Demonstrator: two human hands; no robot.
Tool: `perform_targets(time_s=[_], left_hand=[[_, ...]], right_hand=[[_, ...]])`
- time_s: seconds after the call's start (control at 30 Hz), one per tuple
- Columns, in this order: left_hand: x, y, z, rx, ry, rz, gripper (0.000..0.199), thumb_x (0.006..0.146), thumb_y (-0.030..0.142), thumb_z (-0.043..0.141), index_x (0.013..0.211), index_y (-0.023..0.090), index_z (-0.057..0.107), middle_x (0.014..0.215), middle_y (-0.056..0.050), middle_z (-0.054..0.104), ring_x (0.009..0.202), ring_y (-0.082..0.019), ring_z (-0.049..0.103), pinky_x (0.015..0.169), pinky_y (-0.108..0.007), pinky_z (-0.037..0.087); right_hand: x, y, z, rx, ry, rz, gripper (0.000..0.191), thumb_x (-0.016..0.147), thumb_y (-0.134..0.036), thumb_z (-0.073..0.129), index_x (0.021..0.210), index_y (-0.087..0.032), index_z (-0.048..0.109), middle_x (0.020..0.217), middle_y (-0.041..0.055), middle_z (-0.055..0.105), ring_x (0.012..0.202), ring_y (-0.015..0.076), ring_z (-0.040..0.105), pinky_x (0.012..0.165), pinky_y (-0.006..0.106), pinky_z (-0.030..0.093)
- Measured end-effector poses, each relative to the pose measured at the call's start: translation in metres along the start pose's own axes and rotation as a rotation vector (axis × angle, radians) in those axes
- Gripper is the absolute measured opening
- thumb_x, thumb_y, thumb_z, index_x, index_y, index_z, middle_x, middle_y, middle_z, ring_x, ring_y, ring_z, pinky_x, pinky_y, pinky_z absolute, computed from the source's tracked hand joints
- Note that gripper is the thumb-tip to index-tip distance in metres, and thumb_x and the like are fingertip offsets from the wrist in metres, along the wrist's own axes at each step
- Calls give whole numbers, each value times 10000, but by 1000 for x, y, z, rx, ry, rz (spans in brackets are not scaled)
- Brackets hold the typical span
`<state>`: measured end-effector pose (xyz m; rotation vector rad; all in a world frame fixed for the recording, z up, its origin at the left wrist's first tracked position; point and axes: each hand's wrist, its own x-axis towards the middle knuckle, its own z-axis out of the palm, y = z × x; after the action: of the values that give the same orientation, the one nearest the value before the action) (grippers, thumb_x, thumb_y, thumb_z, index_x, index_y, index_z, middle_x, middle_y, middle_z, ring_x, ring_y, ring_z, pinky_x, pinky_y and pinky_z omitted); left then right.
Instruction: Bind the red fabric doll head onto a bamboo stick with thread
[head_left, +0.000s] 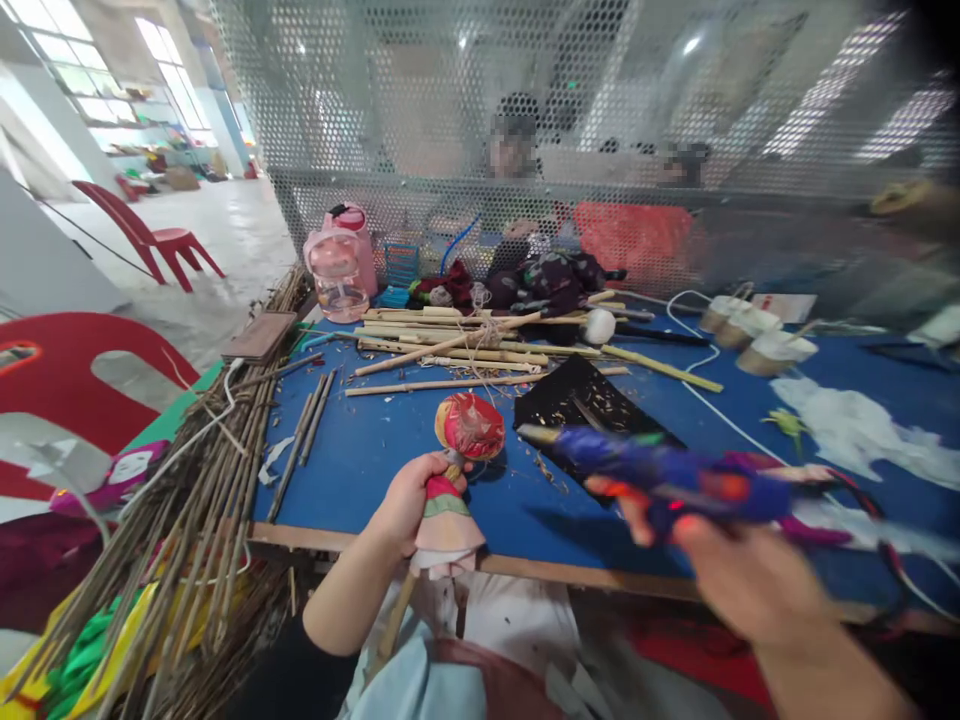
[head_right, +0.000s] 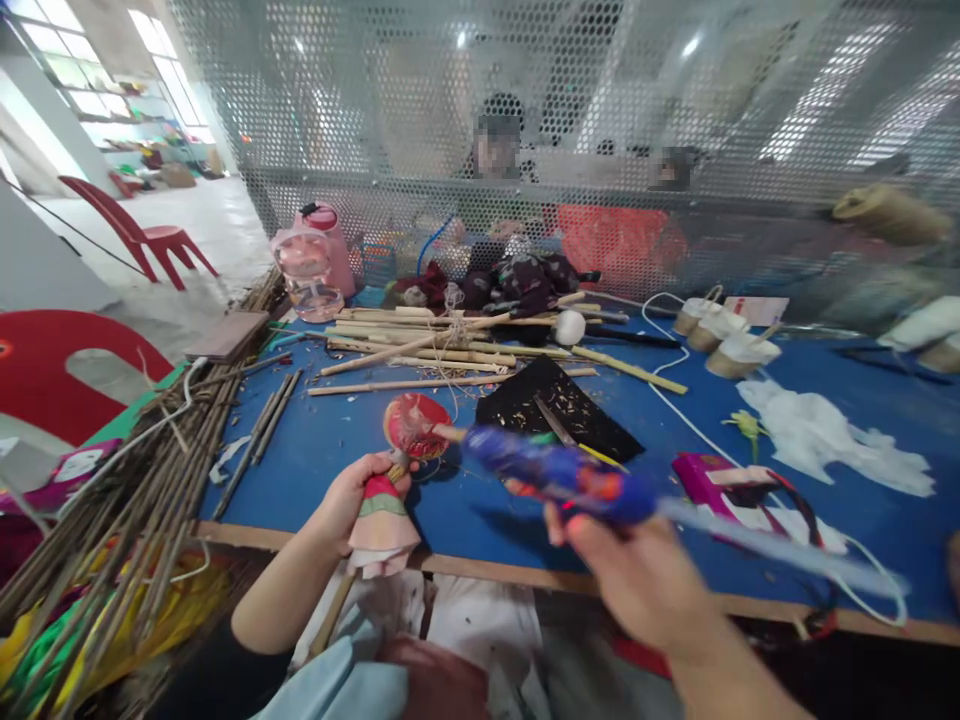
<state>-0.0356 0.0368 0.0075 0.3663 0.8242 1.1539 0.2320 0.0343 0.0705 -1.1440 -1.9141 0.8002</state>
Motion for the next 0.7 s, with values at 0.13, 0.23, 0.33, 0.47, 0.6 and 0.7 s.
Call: perform_targets(time_s=[0.13, 0.23, 0.33, 0.47, 0.6, 0.7], left_hand=[[0, -2, 1, 62, -5, 51, 106, 610, 234, 560, 585, 136, 531, 517, 1, 515, 455, -73, 427, 458, -190, 330], [1, -3, 1, 76, -6, 63, 116, 601, 240, 570, 572, 141, 518, 516, 4, 511, 457, -72, 426, 455, -188, 333], [2, -4, -1, 55, -9, 66, 117, 607, 241, 584, 581, 142, 528, 517, 10, 512, 466, -76, 445, 457, -185, 346], [3, -6, -4, 16, -7, 55, 105, 619, 231, 593, 600, 140, 544, 521, 14, 529, 463, -79, 468, 474, -191, 374], [3, -6, -4, 17, 4, 50, 98, 629, 226, 591, 622, 132, 563, 532, 8, 549, 457, -80, 475, 470, -195, 376], [3, -5, -2, 9, 7, 51, 101, 617, 218, 587, 581, 136, 540, 512, 9, 537, 449, -76, 466, 462, -191, 366]], right_hand=[[-22, 6, 53, -214, -116, -89, 312, 897, -356, 447, 1125, -209, 600, 1011, 93, 692, 957, 250, 649, 834, 354, 537], [-18, 9, 69, -285, -49, -218, 352, 897, -284, 458, 1223, -166, 525, 1138, 114, 654, 1050, 231, 623, 868, 310, 528], [-15, 9, 72, -325, 2, -253, 322, 888, -255, 477, 1187, -154, 542, 1107, 122, 667, 1022, 229, 639, 846, 298, 539], [-18, 11, 76, -346, 11, -258, 334, 889, -245, 475, 1206, -155, 532, 1123, 118, 659, 1035, 226, 632, 858, 302, 534], [-17, 11, 80, -358, 28, -284, 310, 886, -240, 482, 1177, -150, 544, 1101, 118, 666, 1016, 223, 638, 842, 290, 535], [-15, 8, 82, -380, 52, -308, 290, 885, -242, 487, 1148, -141, 554, 1063, 126, 675, 997, 229, 645, 831, 293, 535]])
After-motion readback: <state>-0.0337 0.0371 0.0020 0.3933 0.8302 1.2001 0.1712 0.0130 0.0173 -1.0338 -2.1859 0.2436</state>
